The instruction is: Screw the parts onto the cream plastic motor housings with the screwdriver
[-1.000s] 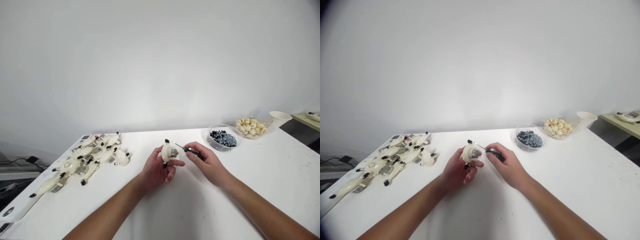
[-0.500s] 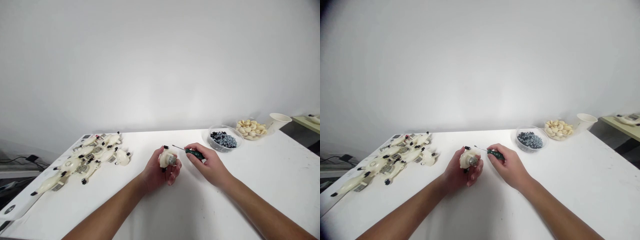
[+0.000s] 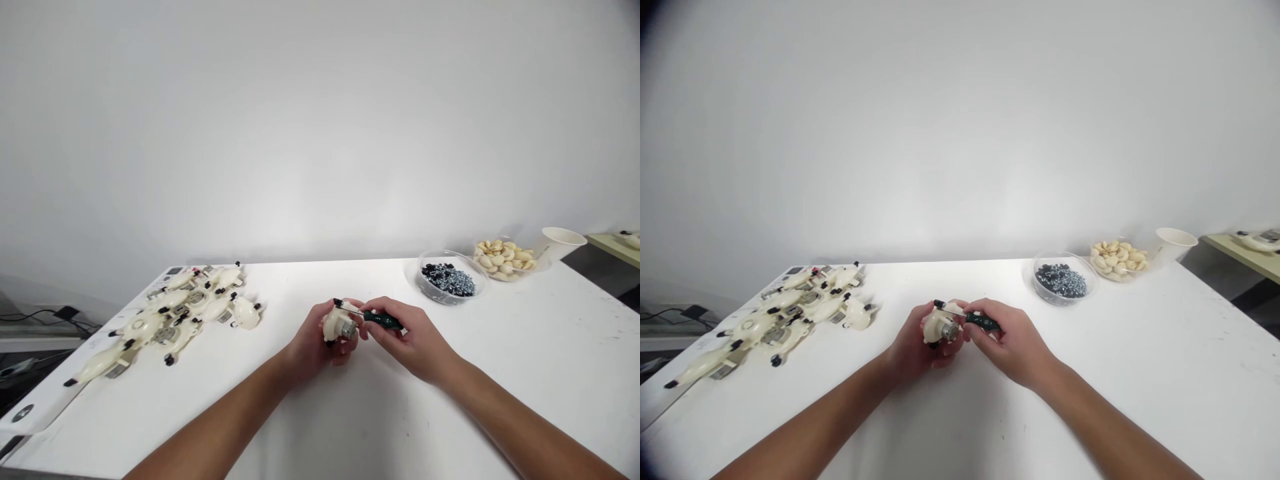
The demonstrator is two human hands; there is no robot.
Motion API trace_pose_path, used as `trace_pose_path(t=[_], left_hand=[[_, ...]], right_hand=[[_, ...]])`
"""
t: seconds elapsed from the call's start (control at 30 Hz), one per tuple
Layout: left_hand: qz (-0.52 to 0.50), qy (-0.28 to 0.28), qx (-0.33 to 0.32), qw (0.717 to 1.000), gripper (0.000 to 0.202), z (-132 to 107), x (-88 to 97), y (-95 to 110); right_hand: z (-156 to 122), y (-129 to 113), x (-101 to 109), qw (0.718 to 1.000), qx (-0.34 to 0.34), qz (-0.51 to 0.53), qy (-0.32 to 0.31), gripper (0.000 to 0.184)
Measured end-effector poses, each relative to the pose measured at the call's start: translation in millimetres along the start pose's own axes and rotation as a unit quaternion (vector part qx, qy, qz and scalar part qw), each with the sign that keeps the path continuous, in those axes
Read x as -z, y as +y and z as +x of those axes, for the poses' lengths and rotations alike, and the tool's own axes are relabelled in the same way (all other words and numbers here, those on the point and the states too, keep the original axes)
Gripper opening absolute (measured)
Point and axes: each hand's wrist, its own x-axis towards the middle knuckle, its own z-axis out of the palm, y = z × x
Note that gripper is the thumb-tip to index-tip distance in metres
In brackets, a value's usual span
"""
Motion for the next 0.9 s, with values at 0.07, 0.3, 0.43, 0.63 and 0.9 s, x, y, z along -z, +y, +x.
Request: trace_pose_path(t=[0.07, 0.3, 0.43, 0.63, 0.9], left_hand=[[0.025, 0.003, -0.017, 1.0, 0.042, -0.6, -0.3, -0.9], [0.033, 0.014, -0.027, 0.999, 0.028, -0.1, 1.9, -2.0], [-0.025, 0.024, -0.033, 0.999, 0.029, 1.4, 3.9, 1.4], [-0.07, 0.051, -0.057, 0.995, 0.031, 2.0, 4.9, 7.2], [-0.056, 0.07, -0.059, 0.994, 0.035, 4.2, 3.4, 4.4]], right_hand=[[-0.6, 0.1, -1.3, 1.0, 0.012, -0.009, -0.002, 0.021], [-2.2, -1.9, -2.4, 0.999, 0.023, -0.038, -0.014, 0.019], [-1.7, -2.3, 3.1, 0.996, 0.051, -0.066, 0.011, 0.018], [0.7, 0.9, 12.6, 0.99, 0.076, -0.082, 0.082, 0.022], [-0.9, 1.8, 4.3, 0.989, 0.084, -0.106, 0.051, 0.022]])
